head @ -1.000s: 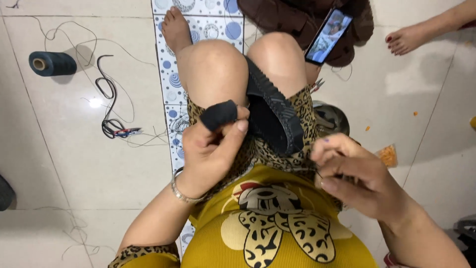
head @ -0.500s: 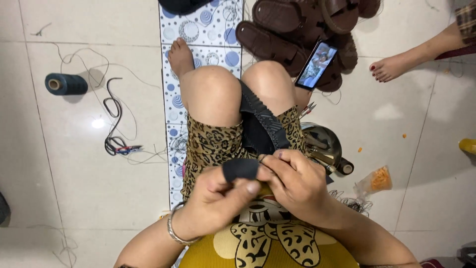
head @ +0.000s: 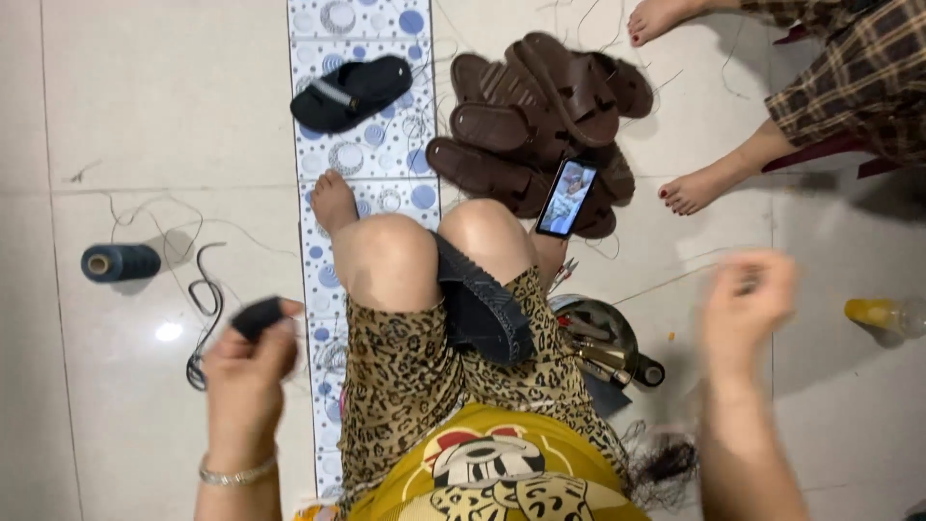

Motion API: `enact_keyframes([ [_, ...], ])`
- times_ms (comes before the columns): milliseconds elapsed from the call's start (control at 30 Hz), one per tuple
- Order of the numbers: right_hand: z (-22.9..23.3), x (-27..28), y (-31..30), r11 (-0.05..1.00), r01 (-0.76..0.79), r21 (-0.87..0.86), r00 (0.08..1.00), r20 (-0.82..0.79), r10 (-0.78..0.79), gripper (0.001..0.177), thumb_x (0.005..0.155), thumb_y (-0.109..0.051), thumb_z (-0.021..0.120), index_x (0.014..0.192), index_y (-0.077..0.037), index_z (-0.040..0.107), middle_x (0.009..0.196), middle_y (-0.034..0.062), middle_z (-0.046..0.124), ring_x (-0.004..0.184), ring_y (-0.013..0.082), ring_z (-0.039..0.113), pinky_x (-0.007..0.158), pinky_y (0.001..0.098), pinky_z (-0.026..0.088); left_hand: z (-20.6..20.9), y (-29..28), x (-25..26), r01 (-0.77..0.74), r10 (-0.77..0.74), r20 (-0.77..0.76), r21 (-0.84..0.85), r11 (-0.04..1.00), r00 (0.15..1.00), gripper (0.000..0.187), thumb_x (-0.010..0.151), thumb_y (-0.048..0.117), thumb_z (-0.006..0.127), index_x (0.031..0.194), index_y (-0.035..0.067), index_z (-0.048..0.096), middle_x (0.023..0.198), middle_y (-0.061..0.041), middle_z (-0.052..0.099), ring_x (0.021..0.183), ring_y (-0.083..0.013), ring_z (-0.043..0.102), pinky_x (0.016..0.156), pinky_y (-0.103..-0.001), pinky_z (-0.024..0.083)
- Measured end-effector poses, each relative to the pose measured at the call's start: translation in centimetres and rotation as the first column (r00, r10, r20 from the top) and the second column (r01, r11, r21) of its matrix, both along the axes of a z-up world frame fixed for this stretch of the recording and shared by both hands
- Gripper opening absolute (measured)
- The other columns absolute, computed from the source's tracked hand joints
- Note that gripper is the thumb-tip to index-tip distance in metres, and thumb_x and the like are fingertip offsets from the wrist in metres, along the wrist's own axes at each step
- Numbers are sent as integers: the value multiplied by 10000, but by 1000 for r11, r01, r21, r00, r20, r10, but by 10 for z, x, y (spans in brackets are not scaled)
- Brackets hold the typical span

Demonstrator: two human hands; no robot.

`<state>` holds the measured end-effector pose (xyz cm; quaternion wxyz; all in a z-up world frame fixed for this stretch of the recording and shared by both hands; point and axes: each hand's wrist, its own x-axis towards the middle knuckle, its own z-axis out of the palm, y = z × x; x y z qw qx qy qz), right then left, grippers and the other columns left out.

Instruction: Hand-sewing the components of leather sandals using a sewing awl and thread while sitting on the floor.

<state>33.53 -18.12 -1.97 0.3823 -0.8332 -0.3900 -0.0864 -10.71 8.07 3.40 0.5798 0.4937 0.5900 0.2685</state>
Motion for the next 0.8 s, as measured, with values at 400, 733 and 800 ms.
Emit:
enact_keyframes([
  [400, 40, -71, 39, 975, 5, -223, 801, -582, -137, 268, 1042, -124, 572, 1292, -209, 620, 1133, 62, 575, 606, 103, 575, 491, 246, 446, 11, -48, 63, 450, -434, -121, 308, 839, 893, 246, 980, 154, 608, 1224, 131, 625, 1052, -37, 695, 952, -173, 675, 914, -315, 556],
  [733, 49, -133, 46, 636, -771, -37, 355, -854, 380, 425, 1031, -340, 505, 1323, -78, 667, 616, -50, 656, 467, 49, 649, 443, 176, 641, 0, -68, 78, 462, 50, 760, -445, 767, 648, 143, 962, 141, 715, 889, 21, 740, 546, 27, 535, 396, -56, 348, 356, -187, 269],
  [800, 62, -133, 51, 619, -784, -43, 412, -782, 468, 302, 987, -276, 594, 1155, -65, 730, 723, 0, 726, 582, 106, 698, 535, 229, 630, -19, -54, 58, 380, 238, 805, -488, 786, 543, 101, 922, 21, 626, 966, -18, 708, 560, 36, 482, 425, -59, 323, 364, -199, 260],
])
